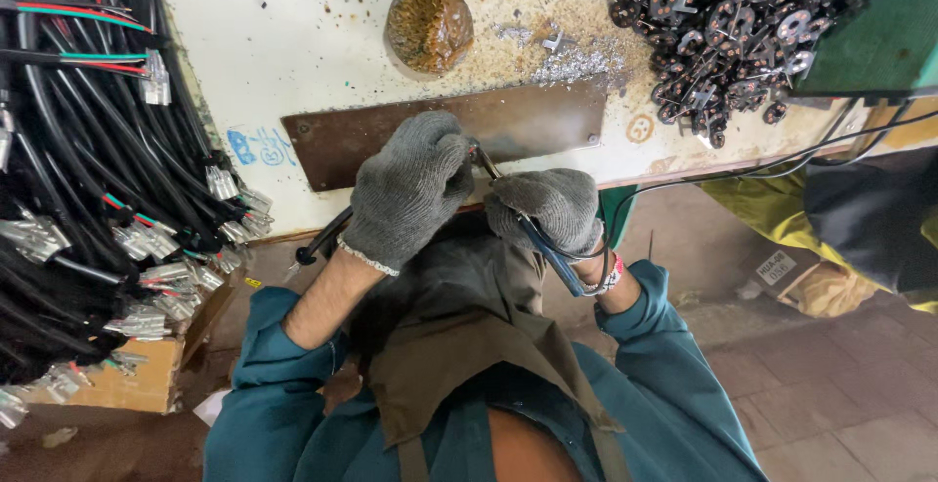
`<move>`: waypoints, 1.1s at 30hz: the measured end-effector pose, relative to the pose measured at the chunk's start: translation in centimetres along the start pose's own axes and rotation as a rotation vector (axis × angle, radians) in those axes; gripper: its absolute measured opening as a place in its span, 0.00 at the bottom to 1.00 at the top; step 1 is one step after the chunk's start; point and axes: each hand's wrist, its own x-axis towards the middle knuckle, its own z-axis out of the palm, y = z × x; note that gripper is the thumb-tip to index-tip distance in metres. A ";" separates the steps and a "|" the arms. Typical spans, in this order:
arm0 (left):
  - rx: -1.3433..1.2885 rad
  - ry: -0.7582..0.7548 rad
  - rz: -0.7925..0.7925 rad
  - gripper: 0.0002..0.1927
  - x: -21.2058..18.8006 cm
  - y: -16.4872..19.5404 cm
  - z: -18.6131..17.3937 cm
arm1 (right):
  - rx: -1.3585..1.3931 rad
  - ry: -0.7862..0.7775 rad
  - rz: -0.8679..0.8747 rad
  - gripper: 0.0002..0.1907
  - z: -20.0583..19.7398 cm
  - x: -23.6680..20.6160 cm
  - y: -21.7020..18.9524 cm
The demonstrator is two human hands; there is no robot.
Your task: The person solders insulated wire ends onto small electronic components at a workbench. They hold a component in one gloved hand, position a red or green wire against its terminal, and apply a soldering iron to join them, placing finished pieces aside and repeating the cycle.
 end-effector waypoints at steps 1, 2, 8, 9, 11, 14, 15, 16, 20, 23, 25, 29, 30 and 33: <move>0.002 0.001 0.001 0.13 0.0 -0.1 0.0 | 0.010 -0.003 -0.013 0.14 0.0 0.0 0.1; 0.001 0.000 0.003 0.13 0.0 -0.1 0.1 | 0.016 0.000 -0.012 0.14 0.0 0.1 0.1; -0.017 -0.009 0.003 0.13 -0.1 -0.1 0.0 | -0.017 0.009 0.039 0.11 0.0 0.3 -0.6; -0.021 -0.005 0.005 0.13 -0.1 -0.1 -0.1 | 0.002 0.018 0.061 0.10 -0.1 0.4 -0.6; -0.035 0.009 0.018 0.14 0.0 -0.1 -0.1 | 0.224 0.057 0.300 0.07 -0.5 0.5 -0.7; -0.036 0.053 0.028 0.11 0.0 0.1 -0.2 | 0.718 0.256 0.759 0.14 -1.2 0.6 -1.0; -0.032 0.075 0.029 0.09 0.0 0.2 -0.2 | 0.803 0.402 0.783 0.16 -1.4 0.7 -1.3; -0.019 0.064 0.027 0.09 0.1 0.2 -0.2 | 0.881 0.556 0.810 0.18 -1.5 0.8 -1.7; 0.011 0.076 0.045 0.09 0.2 0.3 -0.2 | 0.524 0.527 0.462 0.18 -2.4 1.2 -3.8; 0.006 0.102 0.055 0.08 0.3 0.1 -0.1 | 0.618 0.507 0.449 0.11 -1.3 3.2 -2.4; -0.002 0.101 0.043 0.08 0.2 0.0 0.0 | 0.689 0.480 0.446 0.08 -0.7 4.8 -1.0; -0.007 0.051 0.022 0.09 0.1 0.0 0.1 | -0.051 0.523 0.227 0.11 -1.0 9.1 0.9; 0.006 0.040 0.012 0.09 0.1 0.1 0.1 | -0.065 0.505 0.224 0.13 -1.3 10.3 1.1; 0.000 0.061 0.019 0.09 0.2 0.2 0.0 | -0.289 0.489 0.243 0.18 -1.1 14.6 2.2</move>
